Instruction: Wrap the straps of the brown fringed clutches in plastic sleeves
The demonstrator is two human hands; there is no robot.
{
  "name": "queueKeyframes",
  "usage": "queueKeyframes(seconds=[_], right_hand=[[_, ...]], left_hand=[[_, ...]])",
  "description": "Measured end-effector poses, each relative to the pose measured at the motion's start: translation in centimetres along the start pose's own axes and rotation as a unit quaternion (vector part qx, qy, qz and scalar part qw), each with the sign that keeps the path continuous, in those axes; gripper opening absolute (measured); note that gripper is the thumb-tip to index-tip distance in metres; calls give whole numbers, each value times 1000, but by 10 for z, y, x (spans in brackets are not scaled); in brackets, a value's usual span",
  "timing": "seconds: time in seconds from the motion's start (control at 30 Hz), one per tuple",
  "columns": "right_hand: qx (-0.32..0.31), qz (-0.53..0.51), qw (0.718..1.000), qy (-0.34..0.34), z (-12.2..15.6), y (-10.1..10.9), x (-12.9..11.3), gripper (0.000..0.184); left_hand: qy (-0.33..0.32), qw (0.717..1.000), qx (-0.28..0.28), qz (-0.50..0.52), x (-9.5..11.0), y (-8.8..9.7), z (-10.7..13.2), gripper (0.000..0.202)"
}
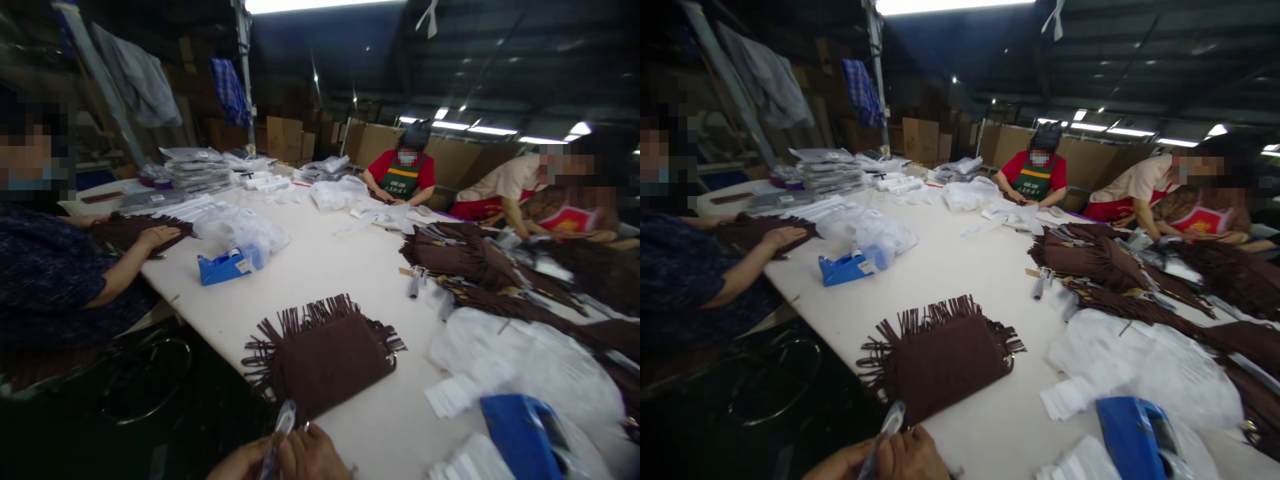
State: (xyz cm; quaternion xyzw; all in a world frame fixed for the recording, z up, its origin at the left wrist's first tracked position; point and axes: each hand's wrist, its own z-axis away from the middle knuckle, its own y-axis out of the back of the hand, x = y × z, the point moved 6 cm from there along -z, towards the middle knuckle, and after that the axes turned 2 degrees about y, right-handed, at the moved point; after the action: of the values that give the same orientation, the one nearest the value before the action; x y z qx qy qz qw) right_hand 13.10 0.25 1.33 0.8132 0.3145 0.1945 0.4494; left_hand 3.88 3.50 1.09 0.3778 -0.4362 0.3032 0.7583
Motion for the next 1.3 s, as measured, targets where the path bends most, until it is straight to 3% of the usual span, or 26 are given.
queueKeyframes(seconds=[0.07, 0.13, 0.2, 0.27, 0.3, 0.43, 0.53, 0.77, 1.0, 1.2, 1.3], right_hand=[[-46, -31, 998, -18, -1, 8, 2, 16], [-93, -53, 994, -29, 1, 14, 4, 16], [-120, -68, 990, -31, 3, 16, 4, 15], [-125, -74, 989, -31, 6, 15, 4, 17], [-122, -76, 989, -31, 7, 15, 3, 18], [-116, -86, 989, -39, 9, 15, 2, 20], [-124, -93, 987, -42, 8, 15, 2, 19], [-145, -100, 983, -46, 6, 15, 3, 14], [-211, -110, 963, -127, 2, 17, 13, 10], [-280, -149, 934, -166, -13, 24, 29, 9], [-276, -210, 917, -194, -17, 26, 38, 13]], left_hand=[[62, 995, 14, 82, -15, -5, -4, 31], [149, 959, 17, 239, -32, -14, -2, 21], [250, 865, 15, 435, -48, -26, 5, 14], [312, 767, 16, 560, -54, -34, 12, 9], [326, 746, 18, 581, -55, -36, 14, 8], [350, 714, 15, 607, -54, -37, 17, 6], [333, 725, 30, 603, -50, -35, 15, 4], [284, 779, 79, 554, -45, -27, 15, 11], [275, 838, 89, 462, -37, -12, 14, 18], [285, 848, 4, 446, -19, -5, 10, 17], [279, 843, -44, 457, -17, -5, 7, 17]])
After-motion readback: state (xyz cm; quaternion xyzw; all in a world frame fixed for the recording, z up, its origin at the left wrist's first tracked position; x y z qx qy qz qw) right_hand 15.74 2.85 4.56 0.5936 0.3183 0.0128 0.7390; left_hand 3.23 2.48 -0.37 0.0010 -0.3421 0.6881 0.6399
